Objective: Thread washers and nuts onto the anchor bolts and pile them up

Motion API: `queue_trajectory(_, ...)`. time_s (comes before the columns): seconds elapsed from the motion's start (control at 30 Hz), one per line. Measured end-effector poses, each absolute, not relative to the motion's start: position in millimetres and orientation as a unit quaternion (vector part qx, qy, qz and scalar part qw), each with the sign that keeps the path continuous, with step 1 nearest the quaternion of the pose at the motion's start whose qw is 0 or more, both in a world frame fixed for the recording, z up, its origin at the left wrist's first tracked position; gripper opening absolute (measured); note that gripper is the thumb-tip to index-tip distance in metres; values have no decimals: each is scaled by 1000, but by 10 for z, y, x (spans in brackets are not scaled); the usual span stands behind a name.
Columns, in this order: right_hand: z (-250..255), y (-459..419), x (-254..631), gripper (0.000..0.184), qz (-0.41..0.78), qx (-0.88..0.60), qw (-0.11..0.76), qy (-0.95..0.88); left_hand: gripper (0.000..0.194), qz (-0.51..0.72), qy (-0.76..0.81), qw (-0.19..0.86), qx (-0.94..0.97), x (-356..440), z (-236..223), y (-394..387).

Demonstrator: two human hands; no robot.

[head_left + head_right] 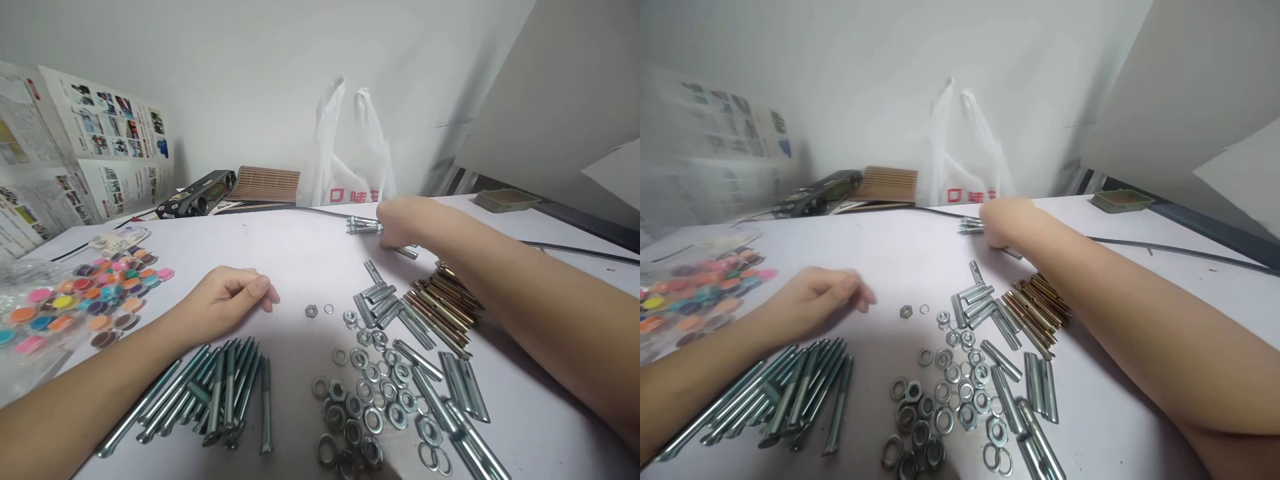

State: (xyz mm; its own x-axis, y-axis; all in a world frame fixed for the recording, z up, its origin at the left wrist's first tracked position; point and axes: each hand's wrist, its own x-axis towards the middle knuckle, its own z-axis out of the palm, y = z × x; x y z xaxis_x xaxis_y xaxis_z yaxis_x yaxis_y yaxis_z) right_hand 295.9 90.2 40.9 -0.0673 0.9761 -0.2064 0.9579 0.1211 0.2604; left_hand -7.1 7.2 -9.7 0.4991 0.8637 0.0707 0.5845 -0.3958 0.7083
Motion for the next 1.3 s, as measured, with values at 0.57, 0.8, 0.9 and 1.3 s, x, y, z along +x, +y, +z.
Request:
queue_trajectory(0.57,398,829,2764,21,66,564,24,823,41,210,436,303,821,-64,-94,64)
queue_trajectory(0.8,586,93,2288,48,-72,457,-74,884,51,230,436,344,799,-61,-90,69)
queue_trajectory(0.9,472,-345,2028,48,-192,450,-22,872,54,235,434,364,790,-71,-92,64)
queue_trajectory(1.3,332,-568,1875,23,-281,513,34,810,52,235,414,373,797,-89,-91,60)
